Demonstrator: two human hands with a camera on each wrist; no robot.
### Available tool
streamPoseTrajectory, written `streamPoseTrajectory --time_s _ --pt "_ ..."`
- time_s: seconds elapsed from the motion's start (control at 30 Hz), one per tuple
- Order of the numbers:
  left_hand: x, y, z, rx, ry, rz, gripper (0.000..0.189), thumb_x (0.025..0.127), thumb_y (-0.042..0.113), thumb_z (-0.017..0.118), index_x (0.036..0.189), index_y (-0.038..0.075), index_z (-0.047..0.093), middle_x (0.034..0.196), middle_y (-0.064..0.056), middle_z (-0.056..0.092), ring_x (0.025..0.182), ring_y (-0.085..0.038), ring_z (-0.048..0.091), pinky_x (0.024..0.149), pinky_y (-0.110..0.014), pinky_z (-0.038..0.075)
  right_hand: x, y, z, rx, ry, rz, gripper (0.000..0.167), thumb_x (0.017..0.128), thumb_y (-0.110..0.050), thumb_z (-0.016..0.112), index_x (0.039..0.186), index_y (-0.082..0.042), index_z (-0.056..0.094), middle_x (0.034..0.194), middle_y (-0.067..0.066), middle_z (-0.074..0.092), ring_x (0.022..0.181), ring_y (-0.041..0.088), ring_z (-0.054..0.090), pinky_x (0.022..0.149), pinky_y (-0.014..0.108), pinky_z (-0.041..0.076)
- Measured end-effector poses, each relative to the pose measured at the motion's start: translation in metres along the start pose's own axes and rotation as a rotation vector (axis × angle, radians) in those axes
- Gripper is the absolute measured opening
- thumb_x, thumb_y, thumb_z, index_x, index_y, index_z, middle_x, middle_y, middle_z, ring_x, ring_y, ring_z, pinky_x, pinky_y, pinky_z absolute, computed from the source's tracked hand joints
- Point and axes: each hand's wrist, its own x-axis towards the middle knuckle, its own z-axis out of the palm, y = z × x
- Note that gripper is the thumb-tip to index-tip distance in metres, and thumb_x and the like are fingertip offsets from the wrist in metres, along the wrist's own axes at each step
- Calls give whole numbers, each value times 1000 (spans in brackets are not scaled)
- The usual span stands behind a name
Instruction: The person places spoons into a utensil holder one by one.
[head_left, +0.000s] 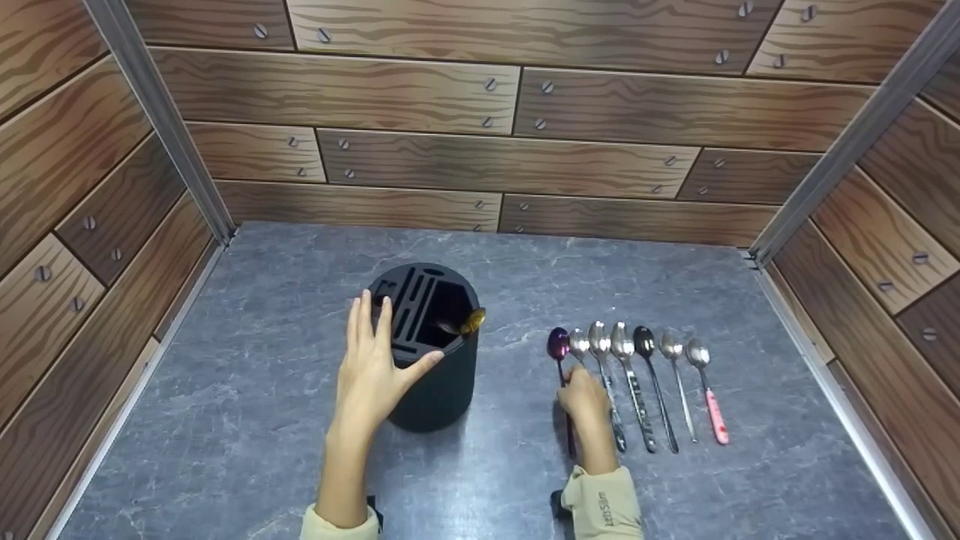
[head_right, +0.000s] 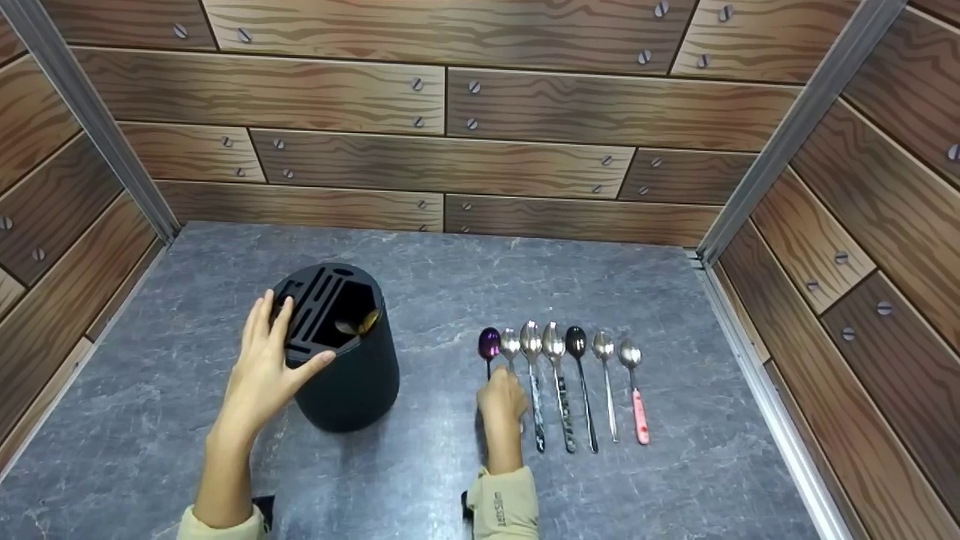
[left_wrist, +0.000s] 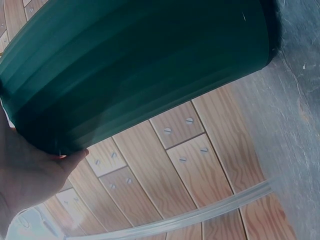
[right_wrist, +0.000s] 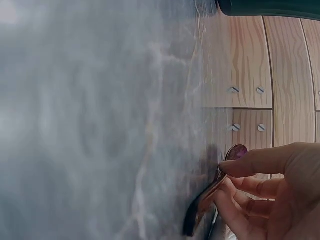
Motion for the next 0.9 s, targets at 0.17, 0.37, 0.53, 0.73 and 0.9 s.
streamPoseTrajectory --time_s 0.17,0.37,0.53,0.73,0.9 --pt "0 0 -1 5 0 2 103 73 70 55 144 2 25 151 -15 5 137 -28 0 90 -53 40 1 -1 -1 -5 -9 14 15 74 -7 58 88 -2 59 93 21 62 88 41 58 68 51 46" --pt "1 0 -1 9 -1 2 103 73 71 54 144 2 25 151 -16 6 137 -30 2 91 -53 39 2 1 -1 7 -17 23 13 73 -8 59 85 -4 62 93 18 62 90 40 58 71 53 45" --pt "1 0 -1 6 -6 -2 103 73 71 54 144 2 25 151 -16 5 137 -29 1 92 -54 38 1 2 -1 -1 -26 22 11 72 -8 59 82 -6 62 91 16 62 89 38 58 71 52 45" --pt "0 0 0 -2 -5 -4 103 73 71 53 144 2 25 151 -15 5 137 -29 0 90 -54 39 0 2 -4 4 -43 10 11 71 -8 58 81 -7 64 89 14 63 85 34 59 68 49 46" --pt "0 0 0 -7 -4 -7 103 73 71 54 144 3 25 152 -14 4 137 -28 0 88 -54 41 -1 2 -4 12 -47 17 13 72 -9 60 83 -7 65 89 14 64 82 32 59 66 47 46"
